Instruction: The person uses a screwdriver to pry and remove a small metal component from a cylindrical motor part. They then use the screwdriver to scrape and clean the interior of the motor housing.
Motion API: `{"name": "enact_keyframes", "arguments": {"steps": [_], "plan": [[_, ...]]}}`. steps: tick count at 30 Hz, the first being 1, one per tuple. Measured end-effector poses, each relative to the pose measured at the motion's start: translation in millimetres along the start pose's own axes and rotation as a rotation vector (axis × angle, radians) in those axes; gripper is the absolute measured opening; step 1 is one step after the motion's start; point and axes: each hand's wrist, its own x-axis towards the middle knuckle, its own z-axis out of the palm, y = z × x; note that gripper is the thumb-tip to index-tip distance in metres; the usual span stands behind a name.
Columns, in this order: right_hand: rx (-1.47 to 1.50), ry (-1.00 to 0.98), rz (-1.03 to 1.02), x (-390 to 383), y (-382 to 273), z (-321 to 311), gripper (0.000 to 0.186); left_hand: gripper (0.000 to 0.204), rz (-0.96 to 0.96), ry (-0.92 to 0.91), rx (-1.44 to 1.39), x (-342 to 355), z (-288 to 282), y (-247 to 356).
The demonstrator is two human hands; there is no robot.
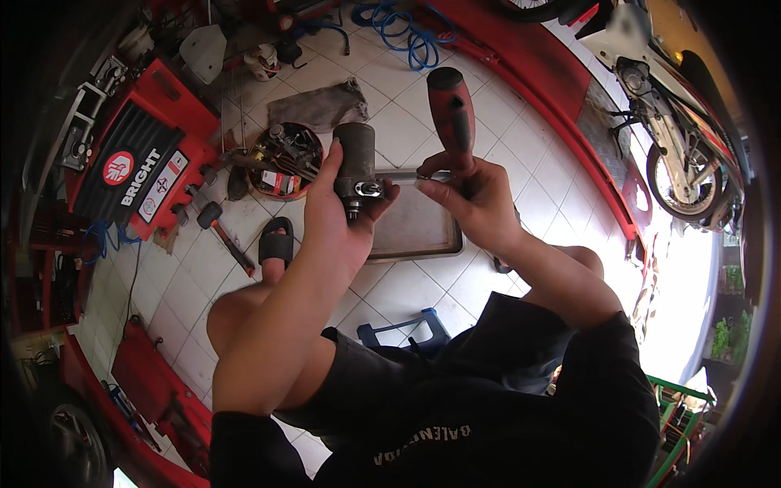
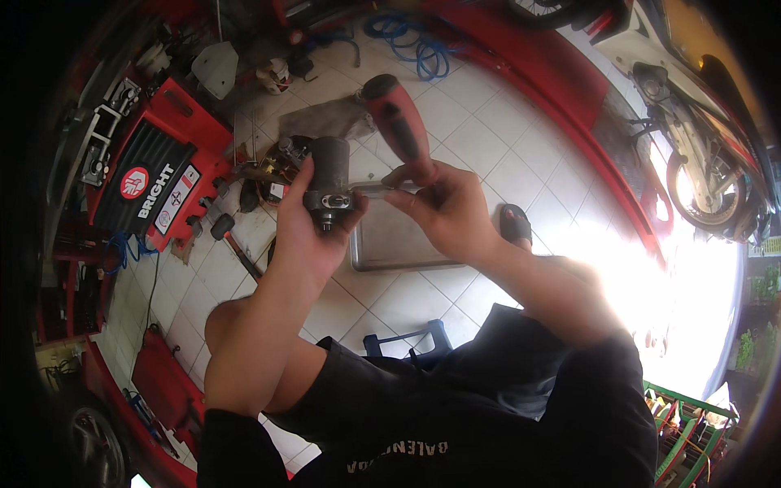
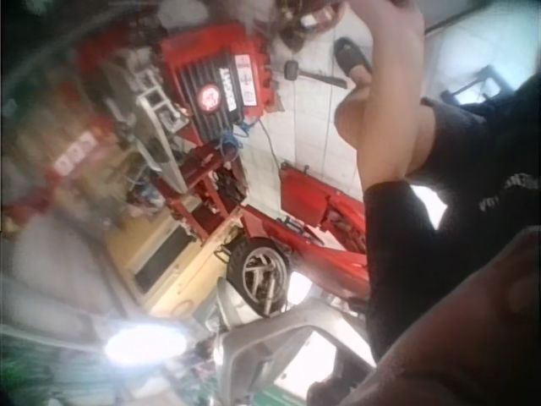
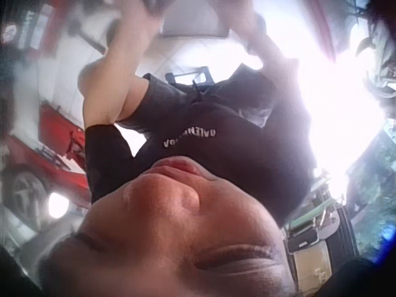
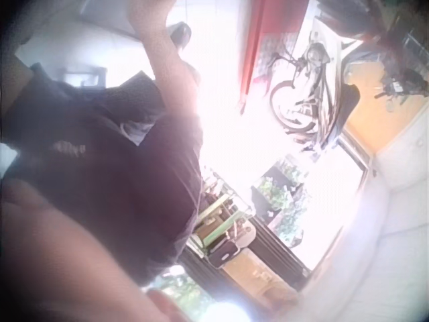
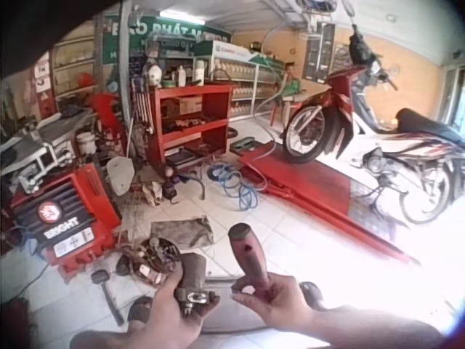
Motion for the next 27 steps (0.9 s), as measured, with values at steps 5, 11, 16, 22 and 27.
{"name": "enact_keyframes", "arguments": {"steps": [5, 11, 16, 22, 27], "plan": [[0.078, -0.06, -0.068, -27.1, -2.1, 10.5, 0.03, 0.041, -0.028, -0.141, 0.23, 5.9, -15.6, -34.3], [-0.145, -0.078, -0.21, -25.8, 4.1, 3.1, 0.03, 0.033, -0.016, -0.114, 0.358, -0.7, -17.2, -52.5], [-0.243, -0.022, -0.203, -27.2, 13.6, 2.1, 0.028, 0.035, 0.016, -0.003, 0.374, 3.9, -16.6, -60.9], [-0.322, -0.039, -0.223, -28.8, 13.1, 0.1, 0.02, 0.04, 0.001, -0.011, 0.394, -3.4, -5.6, -59.1], [-0.346, -0.007, -0.256, -30.5, 14.9, 5.3, 0.023, 0.043, -0.043, -0.117, 0.289, 3.4, -14.0, -58.2]]}}
